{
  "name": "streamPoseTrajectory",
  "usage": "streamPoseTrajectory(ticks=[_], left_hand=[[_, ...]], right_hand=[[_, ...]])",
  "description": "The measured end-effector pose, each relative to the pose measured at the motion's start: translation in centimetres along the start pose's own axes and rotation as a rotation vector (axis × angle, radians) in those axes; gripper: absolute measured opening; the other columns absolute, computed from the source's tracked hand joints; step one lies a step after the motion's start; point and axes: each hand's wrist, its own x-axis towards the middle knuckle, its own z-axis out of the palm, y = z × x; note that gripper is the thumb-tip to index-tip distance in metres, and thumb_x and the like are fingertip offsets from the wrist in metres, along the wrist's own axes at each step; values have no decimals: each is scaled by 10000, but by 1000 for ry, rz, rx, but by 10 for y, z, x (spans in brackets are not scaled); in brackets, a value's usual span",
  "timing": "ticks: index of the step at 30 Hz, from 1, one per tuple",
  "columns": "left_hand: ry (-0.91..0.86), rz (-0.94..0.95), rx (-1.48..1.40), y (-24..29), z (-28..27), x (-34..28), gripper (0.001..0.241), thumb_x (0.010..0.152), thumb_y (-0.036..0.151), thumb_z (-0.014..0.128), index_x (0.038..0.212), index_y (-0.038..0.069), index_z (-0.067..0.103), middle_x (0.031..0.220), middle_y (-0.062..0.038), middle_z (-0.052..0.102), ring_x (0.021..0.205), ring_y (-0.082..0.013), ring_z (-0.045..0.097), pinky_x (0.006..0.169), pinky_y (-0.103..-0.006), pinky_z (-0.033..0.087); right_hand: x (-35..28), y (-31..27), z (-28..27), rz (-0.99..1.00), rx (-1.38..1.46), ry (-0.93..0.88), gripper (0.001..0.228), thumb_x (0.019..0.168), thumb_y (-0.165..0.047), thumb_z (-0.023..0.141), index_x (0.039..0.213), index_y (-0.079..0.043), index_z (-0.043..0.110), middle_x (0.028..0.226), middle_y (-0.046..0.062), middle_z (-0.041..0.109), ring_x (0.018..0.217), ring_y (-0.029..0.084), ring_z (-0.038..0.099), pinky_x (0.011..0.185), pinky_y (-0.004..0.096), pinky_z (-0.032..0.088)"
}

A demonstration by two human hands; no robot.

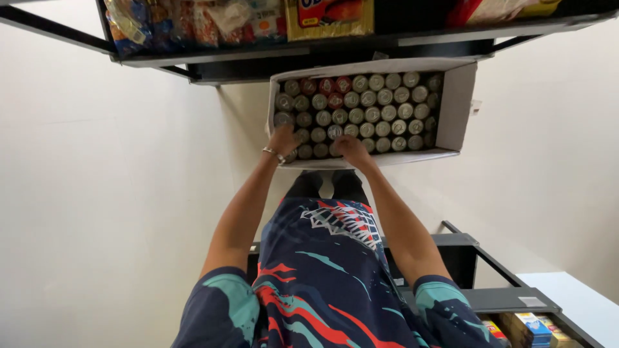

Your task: Taking canned goods out of a box and placing them onto a grocery store shelf.

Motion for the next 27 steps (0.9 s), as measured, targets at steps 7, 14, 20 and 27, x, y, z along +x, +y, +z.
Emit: streamPoseTrajectory(ticks=[7, 14, 20, 27], left_hand=[[-359, -215, 617, 40, 45, -22, 235, 999, 245, 634, 1087, 76, 773, 1082, -159, 744, 967, -318, 726, 729, -453, 587], [-205, -408, 554, 4, 85, -2, 305, 1044, 284, 512, 1297, 126, 579, 1154, -134, 725, 1070, -330, 685, 818, -465, 541], [-108, -388, 533, 18, 62, -8, 278, 1057, 250, 491, 1303, 133, 545, 1159, -169, 725, 1078, -353, 688, 857, -478, 541], [-52, -258, 465, 67, -2, -56, 481, 910, 278, 648, 1326, 109, 476, 1250, -163, 617, 1145, -350, 626, 909, -477, 530]], right_hand=[[-24, -6, 16, -46, -156, 40, 229, 946, -241, 664, 1062, -51, 721, 916, 128, 734, 856, 181, 682, 752, 363, 534], [-25, 22, 6, -13, -83, 133, 276, 934, -253, 690, 1120, -50, 670, 858, 134, 692, 773, 207, 649, 686, 368, 524], [-3, 69, 25, -34, -68, 149, 255, 975, -202, 657, 1140, -15, 603, 770, 100, 689, 720, 223, 648, 667, 388, 536], [-53, -60, 16, 27, -371, 412, 694, 878, -228, 731, 1485, -81, 430, 981, 161, 714, 888, 389, 685, 731, 493, 558]])
